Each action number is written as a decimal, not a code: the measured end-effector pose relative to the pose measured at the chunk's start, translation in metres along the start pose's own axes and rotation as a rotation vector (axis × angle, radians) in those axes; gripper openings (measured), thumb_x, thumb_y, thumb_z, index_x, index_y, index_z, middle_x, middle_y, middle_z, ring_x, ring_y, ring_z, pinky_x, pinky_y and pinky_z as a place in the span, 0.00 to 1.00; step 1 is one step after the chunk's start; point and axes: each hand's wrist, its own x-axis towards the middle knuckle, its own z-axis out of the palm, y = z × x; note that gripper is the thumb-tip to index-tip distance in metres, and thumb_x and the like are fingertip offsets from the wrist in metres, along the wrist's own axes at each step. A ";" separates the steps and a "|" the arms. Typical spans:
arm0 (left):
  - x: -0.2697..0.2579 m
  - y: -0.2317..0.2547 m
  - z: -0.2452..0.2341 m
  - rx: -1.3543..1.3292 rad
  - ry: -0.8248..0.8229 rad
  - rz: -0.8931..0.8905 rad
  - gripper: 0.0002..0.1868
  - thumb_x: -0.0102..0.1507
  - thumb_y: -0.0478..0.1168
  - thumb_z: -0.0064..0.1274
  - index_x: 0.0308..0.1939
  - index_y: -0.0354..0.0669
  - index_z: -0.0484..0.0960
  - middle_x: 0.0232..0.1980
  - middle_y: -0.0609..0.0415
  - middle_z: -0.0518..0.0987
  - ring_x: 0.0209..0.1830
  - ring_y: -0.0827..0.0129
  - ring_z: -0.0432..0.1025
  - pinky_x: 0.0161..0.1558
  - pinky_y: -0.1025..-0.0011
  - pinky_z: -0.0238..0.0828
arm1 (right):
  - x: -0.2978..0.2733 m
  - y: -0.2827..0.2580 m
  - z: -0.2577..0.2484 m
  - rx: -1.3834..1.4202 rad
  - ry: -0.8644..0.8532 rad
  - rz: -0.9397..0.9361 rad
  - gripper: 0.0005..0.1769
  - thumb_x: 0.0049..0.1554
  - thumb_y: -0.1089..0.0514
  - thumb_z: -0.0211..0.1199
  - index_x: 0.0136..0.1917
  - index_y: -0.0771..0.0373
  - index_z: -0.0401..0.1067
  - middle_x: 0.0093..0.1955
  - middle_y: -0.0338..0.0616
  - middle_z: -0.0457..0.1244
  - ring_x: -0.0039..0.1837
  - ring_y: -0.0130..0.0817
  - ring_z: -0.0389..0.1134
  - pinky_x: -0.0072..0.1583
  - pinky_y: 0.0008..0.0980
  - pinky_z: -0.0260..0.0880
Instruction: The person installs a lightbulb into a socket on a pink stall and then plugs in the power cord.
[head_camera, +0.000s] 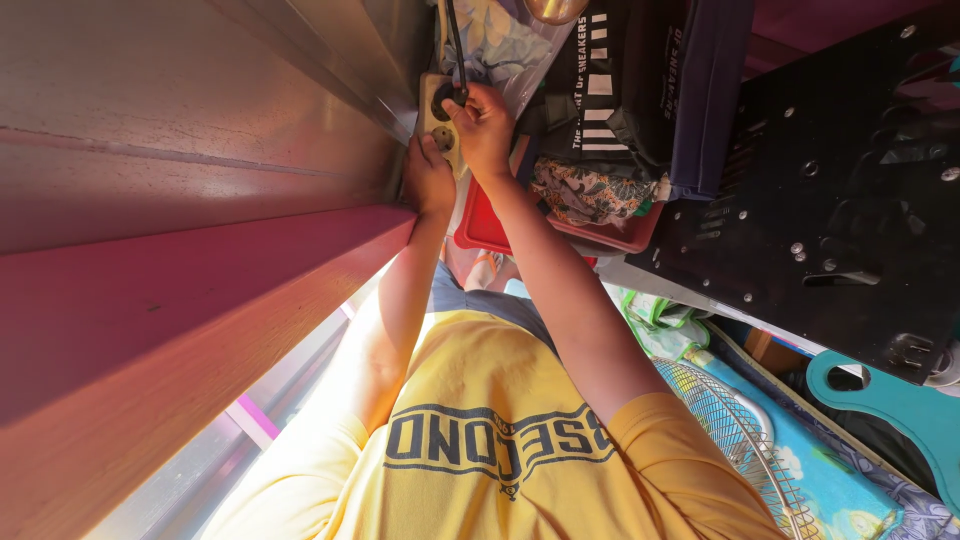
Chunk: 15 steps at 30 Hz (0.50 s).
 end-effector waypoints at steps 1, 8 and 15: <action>0.001 0.000 0.001 0.000 0.000 0.000 0.26 0.72 0.55 0.36 0.63 0.41 0.75 0.58 0.36 0.79 0.57 0.39 0.73 0.56 0.51 0.69 | -0.001 -0.003 0.001 0.000 0.000 0.000 0.15 0.57 0.70 0.72 0.57 0.67 0.74 0.46 0.33 0.67 0.45 0.15 0.61 0.46 0.18 0.61; -0.001 0.021 -0.008 0.008 0.020 -0.043 0.23 0.72 0.55 0.35 0.56 0.46 0.79 0.53 0.40 0.81 0.52 0.40 0.74 0.50 0.49 0.70 | -0.001 -0.022 0.004 -0.217 0.046 -0.131 0.16 0.54 0.67 0.75 0.55 0.67 0.76 0.51 0.37 0.66 0.46 0.19 0.66 0.48 0.21 0.69; -0.001 0.044 -0.018 -0.028 -0.043 -0.114 0.24 0.71 0.56 0.33 0.51 0.47 0.79 0.50 0.42 0.82 0.50 0.42 0.75 0.47 0.49 0.69 | 0.004 -0.044 -0.002 -0.405 -0.023 -0.150 0.15 0.53 0.66 0.76 0.53 0.65 0.76 0.51 0.43 0.66 0.45 0.27 0.68 0.48 0.24 0.72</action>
